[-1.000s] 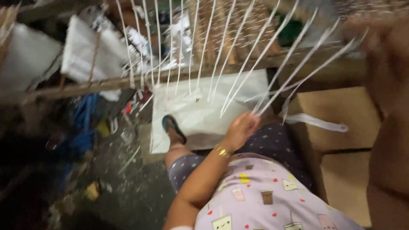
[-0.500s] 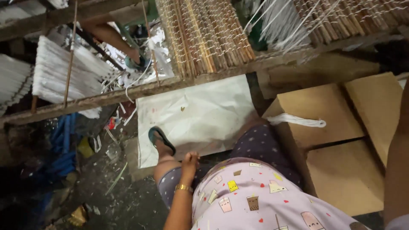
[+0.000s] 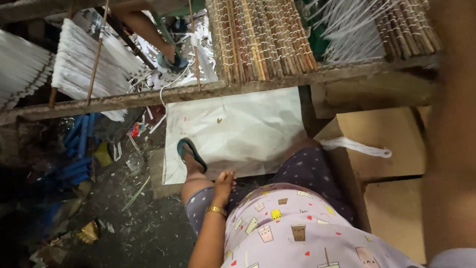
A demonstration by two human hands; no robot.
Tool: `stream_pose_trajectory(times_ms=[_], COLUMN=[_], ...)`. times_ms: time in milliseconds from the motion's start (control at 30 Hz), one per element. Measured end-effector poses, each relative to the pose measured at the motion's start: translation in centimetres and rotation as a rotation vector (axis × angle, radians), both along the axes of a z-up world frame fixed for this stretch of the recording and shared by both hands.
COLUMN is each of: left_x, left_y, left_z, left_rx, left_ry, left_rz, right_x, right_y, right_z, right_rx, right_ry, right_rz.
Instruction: Manually attaching cotton wicks to wooden sticks by looping them in a repetitive production process.
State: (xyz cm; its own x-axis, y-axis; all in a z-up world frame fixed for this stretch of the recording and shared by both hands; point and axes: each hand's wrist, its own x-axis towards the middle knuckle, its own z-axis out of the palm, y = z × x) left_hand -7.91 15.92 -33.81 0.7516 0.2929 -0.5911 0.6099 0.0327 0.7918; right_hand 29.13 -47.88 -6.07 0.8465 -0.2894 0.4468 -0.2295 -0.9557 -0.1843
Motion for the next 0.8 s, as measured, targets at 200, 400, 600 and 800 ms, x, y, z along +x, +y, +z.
stream_pose_trajectory(times_ms=[200,400,600,800], left_x=[0.0,-0.2,-0.3,-0.2], left_y=[-0.2,-0.1,-0.3,0.0], left_z=[1.8,3.1,3.7,4.0], left_rx=[-0.031,-0.059,-0.055,-0.004], left_ry=[0.004,-0.005,0.000,0.014], left_rz=[-0.049,-0.057,-0.015,-0.090], right_x=[-8.6,-8.1,-7.4,-5.0], right_y=[15.3,16.1,15.3,10.2], right_z=[1.5,-1.2,-2.0,-8.7], right_rx=[0.169,0.370,0.124,-0.392], right_ry=[-0.049,0.430,0.407,0.032], right_rz=[0.295,0.063,0.083,0.106])
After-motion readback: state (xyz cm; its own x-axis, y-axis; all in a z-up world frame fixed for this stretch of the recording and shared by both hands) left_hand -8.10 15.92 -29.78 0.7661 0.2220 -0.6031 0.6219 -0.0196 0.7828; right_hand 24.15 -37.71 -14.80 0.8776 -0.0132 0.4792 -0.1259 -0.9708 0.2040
